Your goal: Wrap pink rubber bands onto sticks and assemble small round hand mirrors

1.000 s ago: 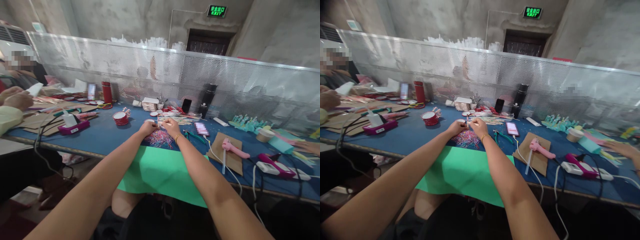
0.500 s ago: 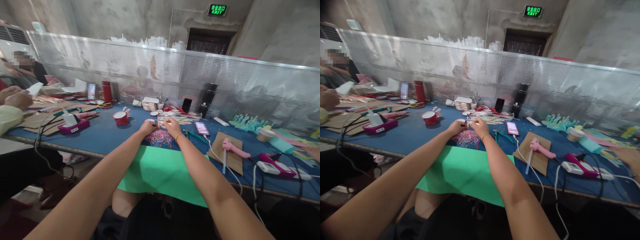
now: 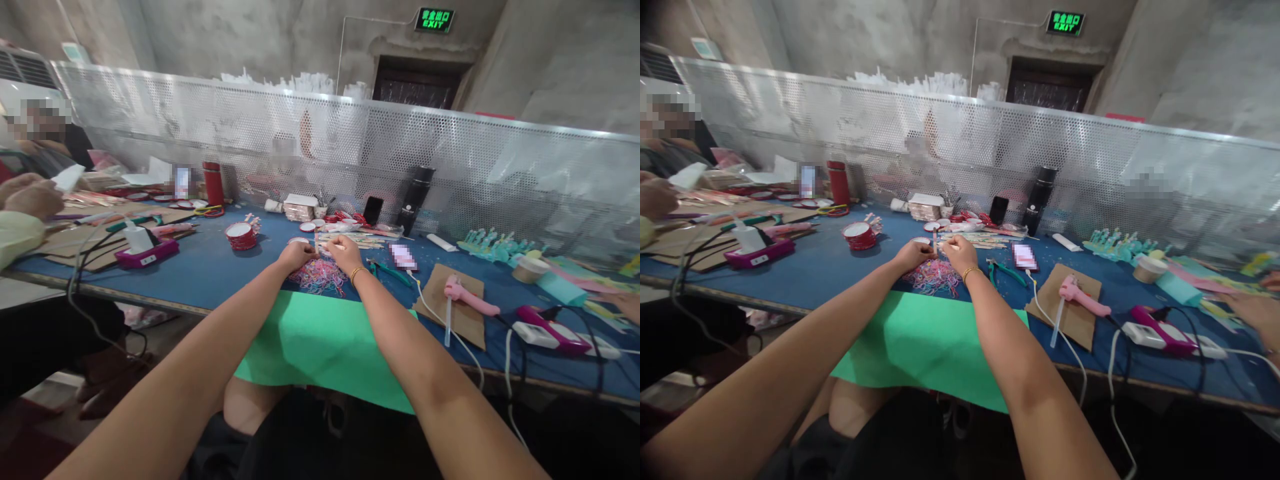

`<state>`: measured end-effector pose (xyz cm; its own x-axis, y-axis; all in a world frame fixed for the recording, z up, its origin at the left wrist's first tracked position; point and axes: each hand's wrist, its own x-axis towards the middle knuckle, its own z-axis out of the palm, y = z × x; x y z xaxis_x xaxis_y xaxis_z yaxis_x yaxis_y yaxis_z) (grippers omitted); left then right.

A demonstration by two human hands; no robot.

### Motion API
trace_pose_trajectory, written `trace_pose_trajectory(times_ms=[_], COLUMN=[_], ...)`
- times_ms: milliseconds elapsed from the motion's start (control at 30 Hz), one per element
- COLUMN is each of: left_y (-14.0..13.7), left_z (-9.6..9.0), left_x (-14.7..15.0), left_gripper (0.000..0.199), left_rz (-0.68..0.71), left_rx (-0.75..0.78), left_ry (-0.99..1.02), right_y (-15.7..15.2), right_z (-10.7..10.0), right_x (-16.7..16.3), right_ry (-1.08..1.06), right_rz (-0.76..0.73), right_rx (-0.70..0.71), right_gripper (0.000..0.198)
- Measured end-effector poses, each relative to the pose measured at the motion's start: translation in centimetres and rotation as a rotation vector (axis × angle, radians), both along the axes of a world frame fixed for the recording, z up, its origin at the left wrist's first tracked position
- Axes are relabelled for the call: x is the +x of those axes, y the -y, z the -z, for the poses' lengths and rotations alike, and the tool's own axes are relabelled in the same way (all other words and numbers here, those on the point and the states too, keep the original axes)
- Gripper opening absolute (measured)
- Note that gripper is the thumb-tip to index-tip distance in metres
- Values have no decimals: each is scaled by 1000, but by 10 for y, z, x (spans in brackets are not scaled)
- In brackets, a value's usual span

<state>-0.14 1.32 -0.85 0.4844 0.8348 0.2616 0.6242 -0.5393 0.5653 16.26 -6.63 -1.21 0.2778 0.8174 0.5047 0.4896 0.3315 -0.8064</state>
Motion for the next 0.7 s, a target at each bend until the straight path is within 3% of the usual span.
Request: trace_pose_trajectory(times_ms=[700], left_y=[-3], left_z=[2], left_x=[0], left_gripper=[39], left_rz=[21], left_rx=[4], left_ry=[4], right_y=[2], right_z=[-2], right_x=[0], right_ry=[5], right_rz=[13], right_rx=[-21], right_gripper=[20])
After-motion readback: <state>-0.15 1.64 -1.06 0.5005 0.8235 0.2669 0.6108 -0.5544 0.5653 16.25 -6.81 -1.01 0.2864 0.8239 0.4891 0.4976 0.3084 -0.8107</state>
